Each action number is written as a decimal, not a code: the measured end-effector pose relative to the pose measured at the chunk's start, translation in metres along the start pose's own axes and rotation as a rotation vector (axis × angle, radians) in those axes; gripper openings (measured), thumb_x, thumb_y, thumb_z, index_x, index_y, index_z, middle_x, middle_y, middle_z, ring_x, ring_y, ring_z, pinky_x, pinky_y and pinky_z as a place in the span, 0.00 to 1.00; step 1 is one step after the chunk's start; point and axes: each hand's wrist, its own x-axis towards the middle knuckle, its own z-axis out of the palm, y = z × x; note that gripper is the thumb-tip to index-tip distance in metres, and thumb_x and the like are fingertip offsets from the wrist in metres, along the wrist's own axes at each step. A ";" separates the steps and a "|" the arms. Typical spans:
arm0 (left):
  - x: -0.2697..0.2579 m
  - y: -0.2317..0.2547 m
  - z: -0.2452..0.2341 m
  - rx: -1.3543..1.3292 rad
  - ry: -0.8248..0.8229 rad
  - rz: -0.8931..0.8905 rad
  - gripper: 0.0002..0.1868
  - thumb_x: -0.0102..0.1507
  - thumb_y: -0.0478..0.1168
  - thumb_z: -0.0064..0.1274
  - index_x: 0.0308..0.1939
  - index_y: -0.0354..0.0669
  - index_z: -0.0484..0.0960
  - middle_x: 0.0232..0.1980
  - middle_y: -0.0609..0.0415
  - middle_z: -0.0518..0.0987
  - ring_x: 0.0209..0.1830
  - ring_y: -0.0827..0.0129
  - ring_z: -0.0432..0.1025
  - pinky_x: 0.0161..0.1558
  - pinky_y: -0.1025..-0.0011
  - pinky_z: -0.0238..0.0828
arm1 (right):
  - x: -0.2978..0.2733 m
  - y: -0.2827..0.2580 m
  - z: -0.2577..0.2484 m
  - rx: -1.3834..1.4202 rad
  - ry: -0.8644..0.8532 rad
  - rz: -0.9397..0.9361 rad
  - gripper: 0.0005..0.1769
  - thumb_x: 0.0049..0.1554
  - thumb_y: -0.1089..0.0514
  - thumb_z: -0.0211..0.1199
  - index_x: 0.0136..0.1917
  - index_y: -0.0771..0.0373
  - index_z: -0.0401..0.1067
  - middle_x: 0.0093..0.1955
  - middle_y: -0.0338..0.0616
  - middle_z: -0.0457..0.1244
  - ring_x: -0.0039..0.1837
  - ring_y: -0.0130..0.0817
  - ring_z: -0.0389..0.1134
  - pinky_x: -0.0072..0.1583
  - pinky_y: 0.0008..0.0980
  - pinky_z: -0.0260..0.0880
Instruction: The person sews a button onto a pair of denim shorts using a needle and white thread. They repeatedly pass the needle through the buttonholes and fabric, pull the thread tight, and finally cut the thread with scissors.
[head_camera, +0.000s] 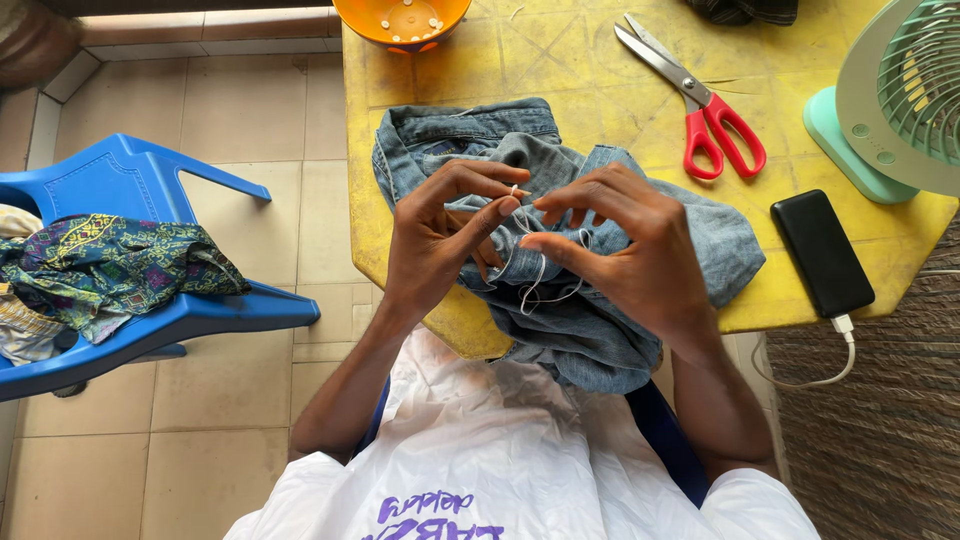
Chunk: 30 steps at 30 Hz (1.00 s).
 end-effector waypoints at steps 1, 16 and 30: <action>0.000 0.000 0.000 0.001 -0.002 0.008 0.08 0.69 0.36 0.57 0.48 0.34 0.81 0.59 0.44 0.80 0.30 0.75 0.80 0.24 0.80 0.78 | 0.001 -0.003 0.004 0.012 0.005 0.003 0.15 0.52 0.56 0.77 0.51 0.62 0.79 0.47 0.43 0.71 0.47 0.29 0.71 0.48 0.28 0.71; -0.004 0.011 -0.001 -0.018 0.066 -0.037 0.12 0.68 0.43 0.55 0.49 0.44 0.71 0.50 0.52 0.85 0.26 0.79 0.80 0.19 0.85 0.70 | 0.002 -0.005 0.003 0.032 0.064 0.036 0.05 0.61 0.65 0.71 0.51 0.64 0.79 0.48 0.43 0.70 0.48 0.29 0.71 0.48 0.27 0.70; 0.007 0.000 -0.001 0.165 -0.091 -0.038 0.09 0.66 0.38 0.63 0.47 0.38 0.87 0.40 0.56 0.87 0.34 0.82 0.78 0.34 0.82 0.75 | 0.001 0.007 0.001 0.033 0.147 0.052 0.05 0.61 0.64 0.72 0.51 0.63 0.79 0.49 0.41 0.71 0.51 0.27 0.72 0.49 0.26 0.68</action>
